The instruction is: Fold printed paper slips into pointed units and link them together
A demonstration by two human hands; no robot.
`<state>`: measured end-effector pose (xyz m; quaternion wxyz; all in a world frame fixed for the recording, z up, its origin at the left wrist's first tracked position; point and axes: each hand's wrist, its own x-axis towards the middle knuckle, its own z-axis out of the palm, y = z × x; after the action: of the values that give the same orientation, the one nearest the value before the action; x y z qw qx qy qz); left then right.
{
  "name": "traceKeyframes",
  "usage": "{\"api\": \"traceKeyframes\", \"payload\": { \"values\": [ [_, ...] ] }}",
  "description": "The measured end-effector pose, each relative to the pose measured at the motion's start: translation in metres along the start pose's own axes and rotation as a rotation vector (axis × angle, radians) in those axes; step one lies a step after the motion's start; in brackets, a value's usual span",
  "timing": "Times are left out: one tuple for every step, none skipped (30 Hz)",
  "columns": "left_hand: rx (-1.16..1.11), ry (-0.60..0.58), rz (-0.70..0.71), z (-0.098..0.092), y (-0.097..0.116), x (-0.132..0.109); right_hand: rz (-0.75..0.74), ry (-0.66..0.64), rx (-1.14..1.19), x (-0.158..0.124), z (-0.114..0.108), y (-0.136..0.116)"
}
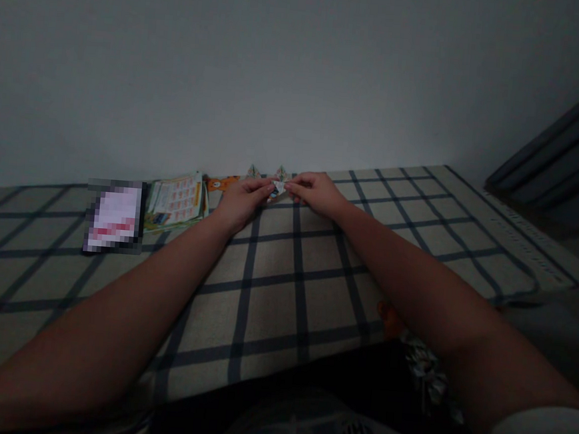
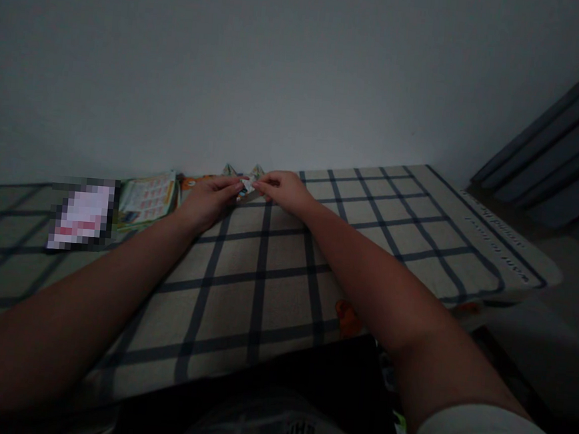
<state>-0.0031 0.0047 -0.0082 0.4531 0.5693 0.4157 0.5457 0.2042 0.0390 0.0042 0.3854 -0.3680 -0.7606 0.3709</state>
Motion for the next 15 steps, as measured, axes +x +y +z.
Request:
{"api": "traceKeyframes", "payload": {
  "values": [
    [0.02,-0.004,0.005,-0.0005,-0.0005,0.0003,0.002,0.003,-0.005,-0.0002,-0.0001,-0.0007],
    [0.042,-0.007,0.011,-0.001,-0.0012,0.0007,0.003,0.006,-0.01,-0.0004,-0.0002,-0.0013],
    [0.061,-0.008,0.015,-0.0014,-0.0021,0.0011,0.006,0.009,-0.016,-0.0006,-0.0002,-0.0017],
    [0.073,-0.006,0.017,-0.0016,-0.0029,0.0014,0.007,0.012,-0.024,-0.0006,-0.0003,-0.0019],
    [0.079,0.0,0.02,-0.0017,-0.0036,0.0015,0.006,0.014,-0.035,-0.0007,-0.0004,-0.0021],
    [0.08,0.008,0.022,-0.0016,-0.004,0.0014,0.002,0.015,-0.047,-0.0007,-0.0006,-0.0023],
    [0.083,0.013,0.024,-0.0014,-0.0041,0.0011,0.0,0.015,-0.058,-0.0008,-0.0008,-0.0026],
    [0.091,0.015,0.029,-0.0011,-0.0037,0.0006,-0.001,0.015,-0.068,-0.001,-0.0011,-0.0032],
    [0.104,0.015,0.041,-0.0009,-0.0031,0.0001,-0.003,0.016,-0.075,-0.0013,-0.0015,-0.0039],
    [0.127,0.014,0.055,-0.0007,-0.0023,-0.0003,-0.004,0.019,-0.084,-0.0016,-0.0019,-0.0049],
    [0.158,0.011,0.07,-0.0007,-0.0016,-0.0006,-0.005,0.023,-0.092,-0.0021,-0.0022,-0.0061],
    [0.192,0.008,0.085,-0.0008,-0.001,-0.0007,-0.007,0.028,-0.102,-0.0027,-0.0025,-0.0074],
    [0.223,0.007,0.1,-0.0011,-0.0007,-0.0006,-0.01,0.033,-0.11,-0.0032,-0.0026,-0.0086],
    [0.248,0.009,0.112,-0.0015,-0.0006,-0.0004,-0.013,0.036,-0.114,-0.0035,-0.0026,-0.0095],
    [0.268,0.011,0.118,-0.0022,-0.0008,-0.0001,-0.013,0.039,-0.112,-0.0037,-0.0025,-0.0099]
  ]
}}
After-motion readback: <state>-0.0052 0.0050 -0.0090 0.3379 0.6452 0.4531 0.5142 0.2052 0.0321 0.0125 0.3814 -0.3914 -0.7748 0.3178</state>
